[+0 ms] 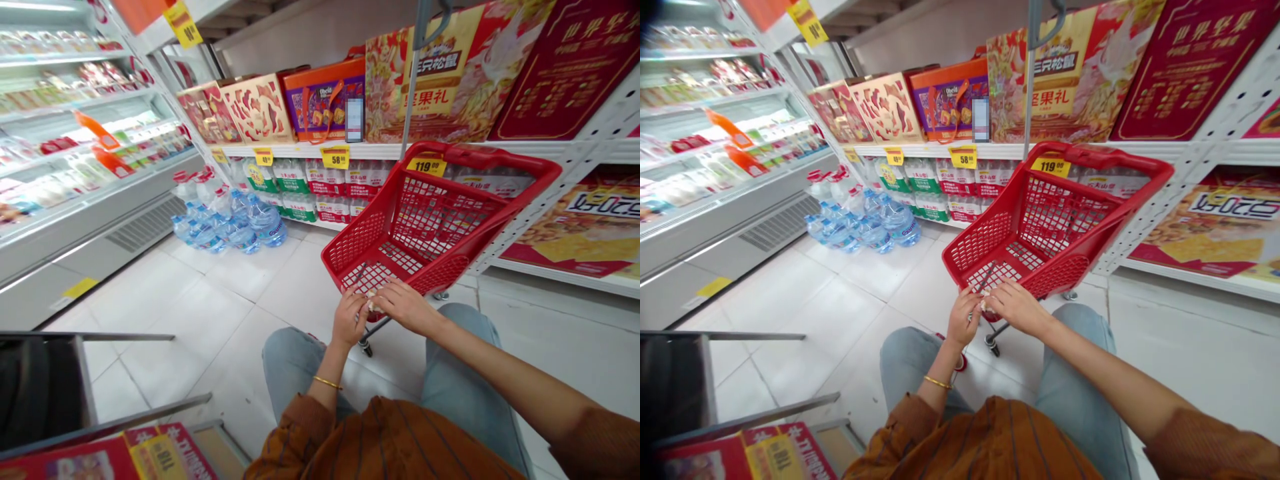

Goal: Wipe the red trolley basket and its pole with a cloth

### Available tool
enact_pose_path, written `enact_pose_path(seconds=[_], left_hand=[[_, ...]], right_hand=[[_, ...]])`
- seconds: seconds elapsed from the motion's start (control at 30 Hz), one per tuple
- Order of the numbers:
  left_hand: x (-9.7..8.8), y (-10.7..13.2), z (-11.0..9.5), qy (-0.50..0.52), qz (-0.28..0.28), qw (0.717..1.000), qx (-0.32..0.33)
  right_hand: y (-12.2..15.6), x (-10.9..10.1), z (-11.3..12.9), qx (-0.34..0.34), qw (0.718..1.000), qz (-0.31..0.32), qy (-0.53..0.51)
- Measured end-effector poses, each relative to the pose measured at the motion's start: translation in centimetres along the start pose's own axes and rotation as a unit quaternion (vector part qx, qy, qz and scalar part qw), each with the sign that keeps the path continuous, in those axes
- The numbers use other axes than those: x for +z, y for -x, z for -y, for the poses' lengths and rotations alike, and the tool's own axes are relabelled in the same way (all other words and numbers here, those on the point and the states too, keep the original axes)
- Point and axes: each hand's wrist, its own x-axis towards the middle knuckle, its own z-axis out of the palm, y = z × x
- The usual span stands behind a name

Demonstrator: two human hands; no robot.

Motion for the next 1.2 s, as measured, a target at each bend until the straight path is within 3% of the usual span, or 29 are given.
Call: enact_pose_path(seconds=[0.27,0.37,0.63,0.77,1.2], left_hand=[[0.3,-0.6,0.0,0.017,-0.033,0.999,-0.020],[0.4,-0.7,-0.1,0.020,-0.040,0.999,-0.028],[1.0,-0.8,-0.6,0.004,-0.044,0.998,-0.046],[0.9,-0.8,-0.4,0.009,-0.043,0.998,-0.049],[-0.1,-1.1,0.7,0.016,-0.035,0.998,-0.057]], right_hand=[[1.9,-0.3,-3.8,0.042,0.999,-0.012,-0.027],[2.1,-0.3,-4.2,0.049,0.998,-0.017,-0.029],[0.3,0.6,0.8,0.039,0.998,-0.038,-0.031],[-0.3,0.8,1.5,0.046,0.998,-0.042,-0.012],[0.9,0.0,-3.2,0.067,0.996,-0.058,-0.028]])
